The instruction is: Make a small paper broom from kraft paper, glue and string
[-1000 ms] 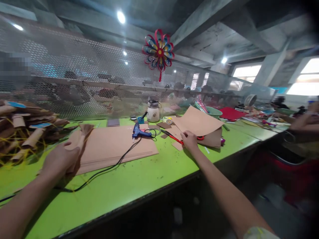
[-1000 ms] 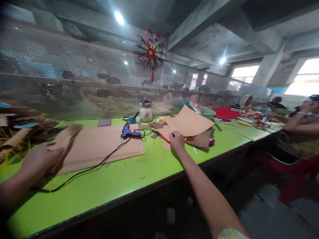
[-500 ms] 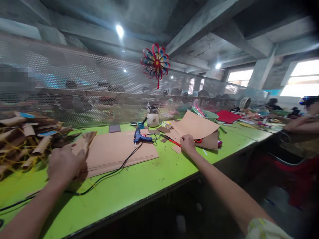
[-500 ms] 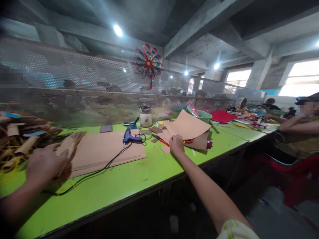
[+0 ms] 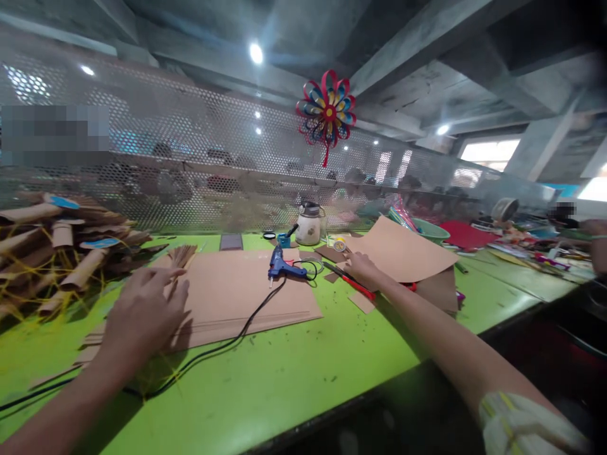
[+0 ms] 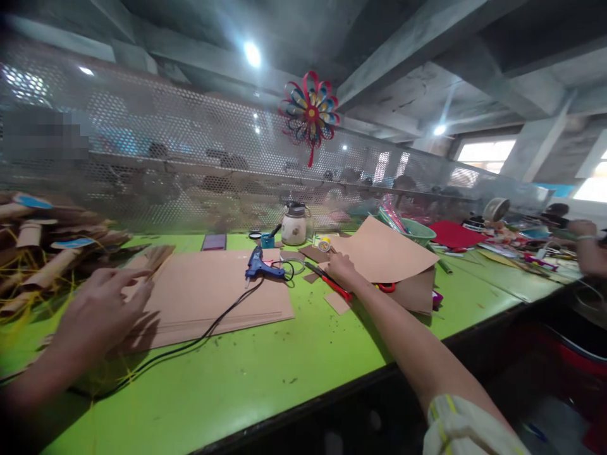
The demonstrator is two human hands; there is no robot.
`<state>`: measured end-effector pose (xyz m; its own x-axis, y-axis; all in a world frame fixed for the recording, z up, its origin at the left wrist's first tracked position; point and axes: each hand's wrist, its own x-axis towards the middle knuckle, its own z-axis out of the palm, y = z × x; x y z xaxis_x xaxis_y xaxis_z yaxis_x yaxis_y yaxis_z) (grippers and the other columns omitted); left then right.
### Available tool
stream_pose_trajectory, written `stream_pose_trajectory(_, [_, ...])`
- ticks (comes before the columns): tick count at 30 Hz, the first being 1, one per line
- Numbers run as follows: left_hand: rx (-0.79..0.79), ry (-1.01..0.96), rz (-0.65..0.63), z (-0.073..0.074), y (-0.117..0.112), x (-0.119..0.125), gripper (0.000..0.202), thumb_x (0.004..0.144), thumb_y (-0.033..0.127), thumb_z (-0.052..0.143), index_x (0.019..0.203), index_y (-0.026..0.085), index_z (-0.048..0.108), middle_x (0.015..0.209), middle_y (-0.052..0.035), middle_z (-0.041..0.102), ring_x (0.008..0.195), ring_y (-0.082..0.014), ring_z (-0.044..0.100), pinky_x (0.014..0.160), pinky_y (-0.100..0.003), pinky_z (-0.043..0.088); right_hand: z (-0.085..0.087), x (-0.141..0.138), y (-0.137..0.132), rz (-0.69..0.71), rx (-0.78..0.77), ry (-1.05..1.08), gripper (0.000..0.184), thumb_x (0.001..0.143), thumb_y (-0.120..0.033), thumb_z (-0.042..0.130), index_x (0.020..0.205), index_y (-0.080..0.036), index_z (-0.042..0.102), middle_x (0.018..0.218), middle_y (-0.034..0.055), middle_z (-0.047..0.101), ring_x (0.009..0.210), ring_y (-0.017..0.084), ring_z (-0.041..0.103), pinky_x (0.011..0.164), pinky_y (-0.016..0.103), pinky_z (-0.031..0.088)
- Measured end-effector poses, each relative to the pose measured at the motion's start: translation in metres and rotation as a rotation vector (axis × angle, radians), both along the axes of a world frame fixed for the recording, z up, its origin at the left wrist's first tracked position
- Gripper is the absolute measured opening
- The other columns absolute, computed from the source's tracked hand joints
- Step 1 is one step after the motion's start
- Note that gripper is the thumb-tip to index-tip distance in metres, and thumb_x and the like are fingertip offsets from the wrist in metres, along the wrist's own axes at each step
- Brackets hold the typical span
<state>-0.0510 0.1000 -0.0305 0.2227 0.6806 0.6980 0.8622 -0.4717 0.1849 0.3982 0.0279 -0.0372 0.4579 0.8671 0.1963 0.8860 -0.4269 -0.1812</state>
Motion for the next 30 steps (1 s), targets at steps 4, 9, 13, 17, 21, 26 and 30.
stream_pose_trajectory(4, [0.004,-0.029,-0.044,0.001,-0.006,0.005,0.033,0.087,0.039,0.041,0.105,0.020,0.061,0.102,-0.0089,0.054,0.092,-0.0261,0.057,0.094,-0.037,0.043,0.011,0.018,-0.011,0.063,-0.121,0.026,0.031,0.094,-0.032,0.057,0.120,-0.017,0.057,0.121,0.0091,0.060,0.101,0.022,0.062,0.085,0.042,0.053])
stream_pose_trajectory(9, [-0.023,-0.042,-0.049,0.003,-0.010,0.005,0.029,0.089,0.037,0.044,0.105,0.021,0.060,0.102,-0.0064,0.053,0.091,-0.0231,0.057,0.090,-0.033,0.044,0.020,0.032,-0.041,0.142,-0.225,0.037,0.033,0.093,-0.033,0.057,0.122,-0.017,0.056,0.123,0.0092,0.058,0.103,0.023,0.061,0.086,0.044,0.053])
stream_pose_trajectory(13, [-0.013,-0.045,-0.074,0.003,-0.010,0.007,0.033,0.087,0.037,0.044,0.106,0.018,0.063,0.099,-0.0070,0.054,0.089,-0.0232,0.058,0.089,-0.033,0.044,0.013,0.036,-0.067,0.196,-0.314,0.011,0.045,0.086,-0.028,0.067,0.128,-0.018,0.055,0.128,0.0116,0.058,0.109,0.025,0.059,0.092,0.042,0.048])
stream_pose_trajectory(17, [-0.039,-0.041,-0.110,0.002,-0.009,0.008,0.035,0.087,0.037,0.043,0.106,0.015,0.064,0.100,-0.0089,0.057,0.091,-0.0244,0.058,0.091,-0.035,0.042,0.004,0.038,-0.081,0.248,-0.330,-0.061,0.083,0.065,-0.008,0.078,0.140,-0.024,0.047,0.136,0.0122,0.055,0.123,0.028,0.050,0.099,0.034,0.040])
stream_pose_trajectory(21, [-0.104,-0.037,-0.093,0.001,-0.006,0.006,0.034,0.087,0.036,0.043,0.106,0.016,0.063,0.102,-0.0083,0.058,0.094,-0.0227,0.058,0.092,-0.034,0.041,0.000,0.042,-0.081,0.238,-0.246,-0.172,0.055,0.083,-0.012,0.062,0.136,-0.019,0.050,0.136,0.0128,0.054,0.125,0.027,0.047,0.100,0.040,0.039])
stream_pose_trajectory(26, [-0.150,-0.027,-0.069,0.000,0.000,0.005,0.040,0.086,0.039,0.038,0.106,0.015,0.064,0.104,-0.0102,0.059,0.095,-0.0248,0.060,0.091,-0.036,0.043,-0.004,0.051,-0.070,0.191,-0.133,-0.288,0.030,0.094,-0.031,0.056,0.121,-0.018,0.058,0.127,0.0091,0.057,0.112,0.025,0.057,0.094,0.048,0.047])
stream_pose_trajectory(30, [-0.170,0.000,-0.068,-0.001,0.003,0.004,0.044,0.085,0.041,0.034,0.104,0.015,0.064,0.107,-0.0112,0.060,0.095,-0.0252,0.061,0.090,-0.037,0.044,-0.001,0.067,-0.062,0.112,-0.046,-0.353,0.027,0.095,-0.031,0.055,0.119,-0.019,0.059,0.123,0.0089,0.059,0.106,0.022,0.060,0.091,0.044,0.050])
